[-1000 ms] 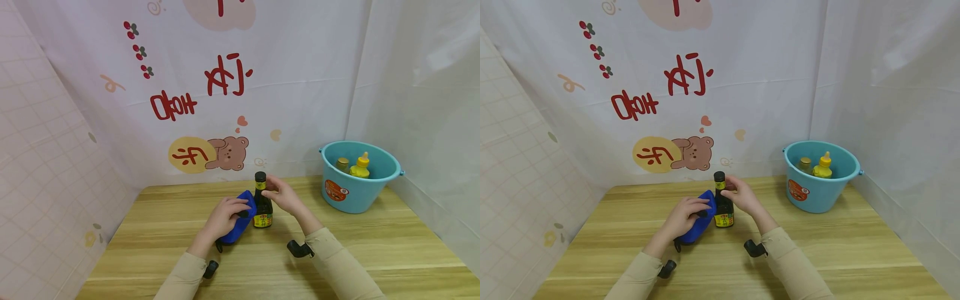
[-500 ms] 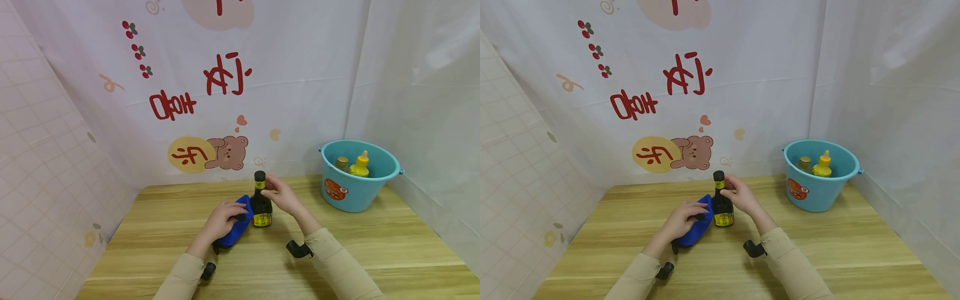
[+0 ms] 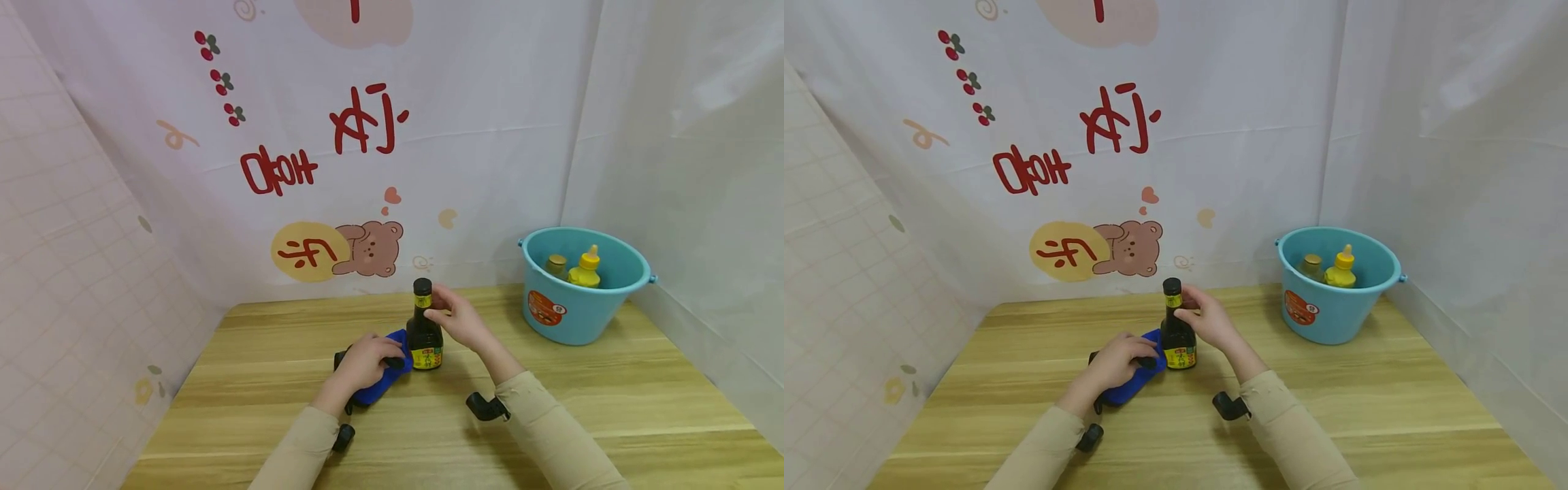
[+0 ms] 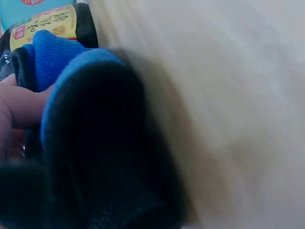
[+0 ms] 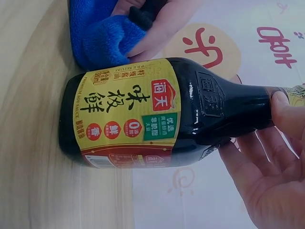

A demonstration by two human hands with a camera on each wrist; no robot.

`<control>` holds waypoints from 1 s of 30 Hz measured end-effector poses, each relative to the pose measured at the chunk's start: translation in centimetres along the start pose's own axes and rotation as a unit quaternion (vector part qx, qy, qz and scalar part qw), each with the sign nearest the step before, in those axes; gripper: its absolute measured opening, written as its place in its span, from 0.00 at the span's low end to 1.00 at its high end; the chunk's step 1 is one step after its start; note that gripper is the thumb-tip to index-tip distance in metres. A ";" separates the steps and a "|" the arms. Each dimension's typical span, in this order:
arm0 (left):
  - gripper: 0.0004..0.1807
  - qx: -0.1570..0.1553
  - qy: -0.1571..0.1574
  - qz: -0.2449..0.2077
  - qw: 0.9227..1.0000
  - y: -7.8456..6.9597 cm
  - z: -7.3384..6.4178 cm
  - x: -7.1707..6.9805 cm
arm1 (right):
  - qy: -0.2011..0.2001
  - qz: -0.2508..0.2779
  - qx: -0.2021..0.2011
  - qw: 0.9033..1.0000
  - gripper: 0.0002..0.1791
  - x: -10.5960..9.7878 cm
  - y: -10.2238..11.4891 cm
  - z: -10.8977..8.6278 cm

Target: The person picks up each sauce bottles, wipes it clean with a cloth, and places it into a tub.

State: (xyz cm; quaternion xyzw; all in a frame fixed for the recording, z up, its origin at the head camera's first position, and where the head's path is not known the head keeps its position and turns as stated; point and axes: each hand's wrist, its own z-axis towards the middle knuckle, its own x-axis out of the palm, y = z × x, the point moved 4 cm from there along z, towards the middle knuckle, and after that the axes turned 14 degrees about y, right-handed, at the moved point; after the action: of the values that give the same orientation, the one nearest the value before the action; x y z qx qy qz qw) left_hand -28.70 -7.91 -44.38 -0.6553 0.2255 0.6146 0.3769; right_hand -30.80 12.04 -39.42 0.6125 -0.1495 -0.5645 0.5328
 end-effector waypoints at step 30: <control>0.23 0.036 -0.169 -0.068 0.983 -1.8 -0.6 -8.6 | -0.010 -0.014 -0.037 0.999 0.24 0.3 0.7 -0.2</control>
State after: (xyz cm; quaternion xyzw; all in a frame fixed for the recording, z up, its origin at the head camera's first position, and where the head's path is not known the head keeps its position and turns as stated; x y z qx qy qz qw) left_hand -28.20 -8.66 -35.65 -0.5421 0.1356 0.6809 0.4734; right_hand -30.21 11.63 -39.05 0.5889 -0.1255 -0.5830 0.5455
